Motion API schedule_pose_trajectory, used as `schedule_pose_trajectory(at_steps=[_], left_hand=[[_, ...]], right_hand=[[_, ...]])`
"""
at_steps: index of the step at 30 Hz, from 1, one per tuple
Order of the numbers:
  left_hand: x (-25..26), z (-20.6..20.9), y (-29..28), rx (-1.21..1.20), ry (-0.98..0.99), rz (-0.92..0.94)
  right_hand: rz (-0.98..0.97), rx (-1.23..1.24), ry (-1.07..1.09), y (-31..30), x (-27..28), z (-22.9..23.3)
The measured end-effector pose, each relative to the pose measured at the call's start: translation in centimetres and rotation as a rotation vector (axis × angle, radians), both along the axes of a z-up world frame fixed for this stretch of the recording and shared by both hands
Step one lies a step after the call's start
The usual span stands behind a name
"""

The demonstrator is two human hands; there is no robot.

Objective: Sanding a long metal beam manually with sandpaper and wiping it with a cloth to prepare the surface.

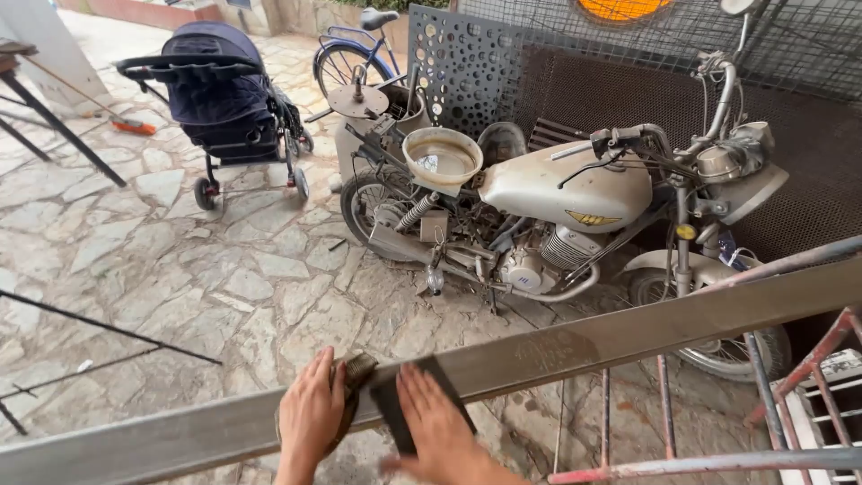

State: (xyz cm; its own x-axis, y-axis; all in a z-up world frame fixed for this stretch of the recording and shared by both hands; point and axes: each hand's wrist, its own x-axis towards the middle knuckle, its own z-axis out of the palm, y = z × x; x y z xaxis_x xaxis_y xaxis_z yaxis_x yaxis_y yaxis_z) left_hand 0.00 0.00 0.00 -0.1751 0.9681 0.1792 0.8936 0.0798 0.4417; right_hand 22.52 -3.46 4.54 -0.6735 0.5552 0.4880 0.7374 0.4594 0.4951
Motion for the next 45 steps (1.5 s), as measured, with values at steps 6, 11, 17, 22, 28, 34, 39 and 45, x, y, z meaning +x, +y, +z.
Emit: schedule_pose_trajectory(at_steps=[6,11,17,22,28,34,39,45], left_hand=[[-0.1,-1.2,-0.8,0.076,-0.015,0.071],[0.1,-0.8,-0.9,0.078,-0.012,0.081],[0.2,-2.4,-0.7,0.145,0.040,0.152],[0.3,-3.0,-0.4,0.231,0.098,0.210],[0.5,-2.5,-0.7,0.153,0.064,0.185],[0.3,-2.7,-0.1,0.189,0.082,0.227],[0.3,-1.1,-0.7,0.073,0.068,0.145],[0.8,-2.3,-0.8,0.161,0.108,0.225]], right_hand=[[-0.458,0.116,-0.092,3.1,12.4,-0.8],[-0.555,-0.942,0.410,4.9,3.8,8.2],[-0.127,-1.073,0.406,-2.6,3.5,7.7],[-0.527,-0.746,0.250,4.9,11.2,1.1],[-0.039,0.094,-0.101,1.0,3.8,4.6],[-0.730,-1.042,-0.046,5.5,12.7,4.6],[-0.553,-1.220,0.201,4.5,4.1,10.9],[-0.374,-1.242,0.407,-0.8,7.7,4.8]])
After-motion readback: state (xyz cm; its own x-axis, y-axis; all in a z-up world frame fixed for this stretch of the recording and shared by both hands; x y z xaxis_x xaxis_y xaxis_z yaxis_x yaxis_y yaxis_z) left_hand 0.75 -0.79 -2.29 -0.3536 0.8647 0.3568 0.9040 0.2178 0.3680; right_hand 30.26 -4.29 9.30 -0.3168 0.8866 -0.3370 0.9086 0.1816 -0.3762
